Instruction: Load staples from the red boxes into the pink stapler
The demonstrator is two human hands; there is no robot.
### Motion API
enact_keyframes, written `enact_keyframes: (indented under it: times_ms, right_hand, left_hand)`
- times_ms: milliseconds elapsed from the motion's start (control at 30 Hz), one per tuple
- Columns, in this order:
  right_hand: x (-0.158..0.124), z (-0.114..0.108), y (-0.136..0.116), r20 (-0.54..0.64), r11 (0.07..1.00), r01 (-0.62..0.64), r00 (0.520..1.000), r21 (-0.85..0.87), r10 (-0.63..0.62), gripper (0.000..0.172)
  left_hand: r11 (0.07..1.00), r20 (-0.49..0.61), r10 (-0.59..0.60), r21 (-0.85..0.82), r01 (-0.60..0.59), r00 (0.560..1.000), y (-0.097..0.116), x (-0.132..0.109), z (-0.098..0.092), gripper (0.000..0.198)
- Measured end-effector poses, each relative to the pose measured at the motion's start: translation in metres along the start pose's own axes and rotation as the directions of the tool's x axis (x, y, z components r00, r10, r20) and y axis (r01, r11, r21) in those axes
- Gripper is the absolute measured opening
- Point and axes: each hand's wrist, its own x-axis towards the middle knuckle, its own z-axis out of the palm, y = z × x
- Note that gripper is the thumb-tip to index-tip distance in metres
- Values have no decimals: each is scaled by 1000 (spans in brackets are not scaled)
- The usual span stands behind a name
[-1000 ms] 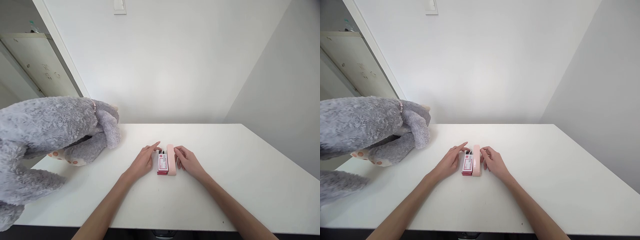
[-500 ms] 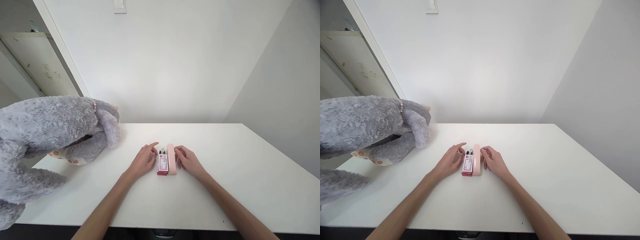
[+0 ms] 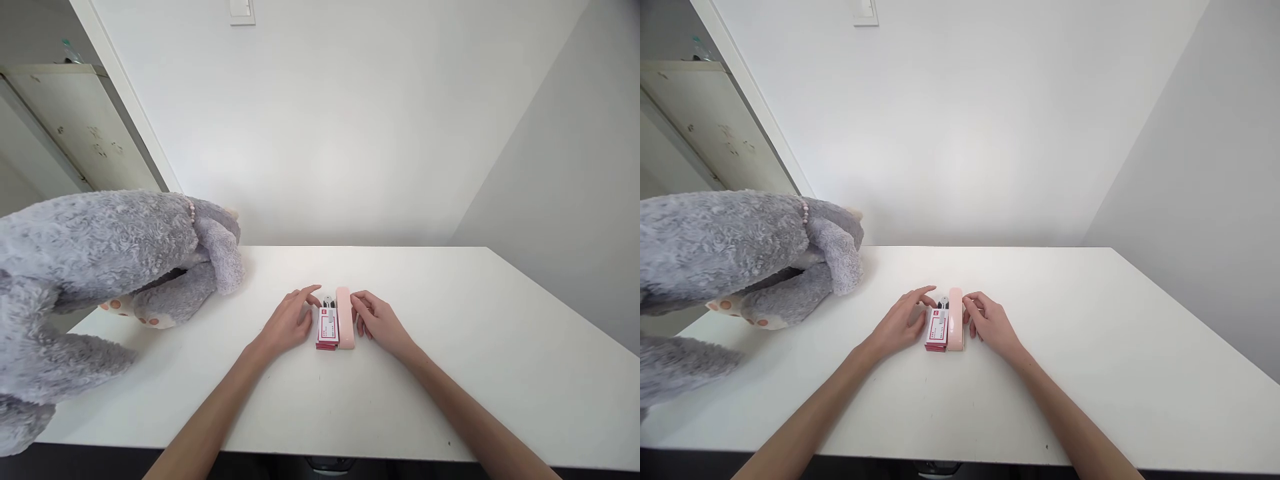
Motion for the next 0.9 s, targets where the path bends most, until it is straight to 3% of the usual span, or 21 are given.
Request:
enact_keyframes:
  times_ms: [633, 800, 900]
  right_hand:
    - [-1, 0, 0, 3, 1000, -10, 1000, 11, 10, 45]
    - [-2, 0, 1, -1, 999, -25, 1000, 32, 25, 44]
    - [-2, 0, 2, -13, 999, -21, 1000, 48, 22, 45]
  left_hand:
    - [999, 13, -34, 42, 34, 999, 0, -1, 0, 64]
    - [990, -110, -139, 15, 141, 984, -13, 4, 4, 53]
    - [974, -180, -221, -90, 207, 959, -24, 10, 5, 46]
